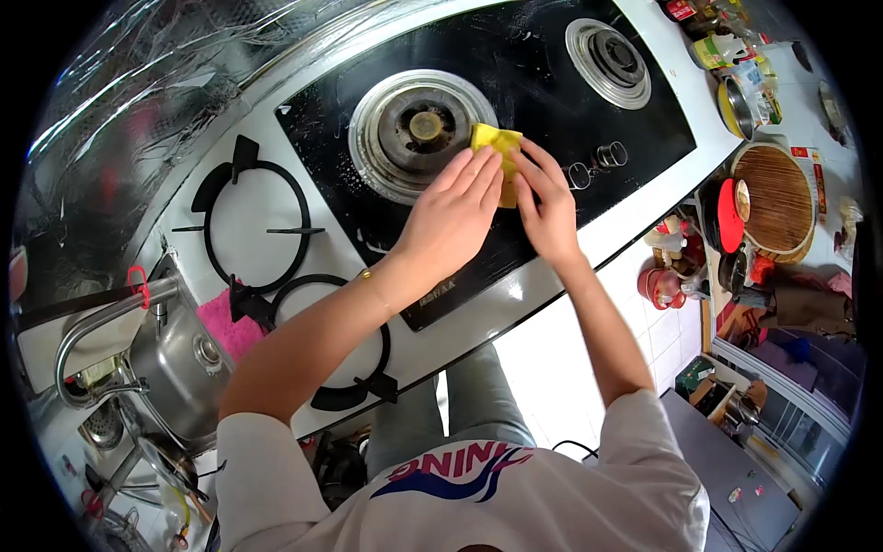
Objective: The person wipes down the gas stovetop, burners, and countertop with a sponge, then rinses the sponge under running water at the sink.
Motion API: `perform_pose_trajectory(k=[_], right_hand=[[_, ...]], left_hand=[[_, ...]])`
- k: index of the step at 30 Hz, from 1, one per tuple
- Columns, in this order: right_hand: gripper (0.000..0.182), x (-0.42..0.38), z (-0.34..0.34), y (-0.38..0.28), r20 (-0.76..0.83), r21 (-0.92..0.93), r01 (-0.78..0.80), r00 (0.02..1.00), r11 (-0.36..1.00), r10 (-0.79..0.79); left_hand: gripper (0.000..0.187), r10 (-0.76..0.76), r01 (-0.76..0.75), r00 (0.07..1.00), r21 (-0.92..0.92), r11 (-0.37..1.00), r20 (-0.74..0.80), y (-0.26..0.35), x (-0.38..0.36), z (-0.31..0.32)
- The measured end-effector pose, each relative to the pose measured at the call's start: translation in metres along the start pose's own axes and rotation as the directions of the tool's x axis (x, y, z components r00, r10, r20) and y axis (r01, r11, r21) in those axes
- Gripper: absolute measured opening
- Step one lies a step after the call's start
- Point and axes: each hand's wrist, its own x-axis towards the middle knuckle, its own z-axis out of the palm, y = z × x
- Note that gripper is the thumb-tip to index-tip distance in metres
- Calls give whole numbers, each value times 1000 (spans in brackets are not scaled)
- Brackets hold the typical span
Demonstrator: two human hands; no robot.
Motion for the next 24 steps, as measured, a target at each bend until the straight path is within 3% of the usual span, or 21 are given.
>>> perform_pose_trajectory(k=[2,6,8,9,10,12,16,20,22,24], right_hand=[[30,-24,0,-16,-168,177,-242,947,954,272],[37,-72,16,-22,-155,62,-269,949,961,276],[42,-88,29,-11,-190,29,-299,935,954,299],[42,-87,29,-12,-184,35,-302,935,953,303],[44,-84,30,-14,-189,42,-310,931,950,312],[46,-85,30,-16,-189,49,-323,926,945,326],[45,-90,33,-11,-200,105,-317,922,943,332],[42,-88,28,-12,-192,177,-310,920,934,341],[39,-89,26,-12,-157,145,-314,929,938,335],[39,-89,27,-12,-154,151,-311,930,938,333]], left_hand=[[43,8,-11,1000,82,997,30,4,12,18],[52,-92,81,994,154,985,62,10,44,51],[52,-239,212,967,240,947,87,14,67,52],[51,-301,298,954,180,938,-8,11,76,61],[51,-304,299,953,184,936,-4,14,83,67],[48,-434,425,899,349,835,-57,24,93,73],[46,-485,480,874,183,858,-18,39,76,64],[58,-432,434,898,6,901,85,44,33,42],[50,-417,420,890,28,907,182,41,14,26],[48,-387,392,908,-6,920,161,29,-7,19]])
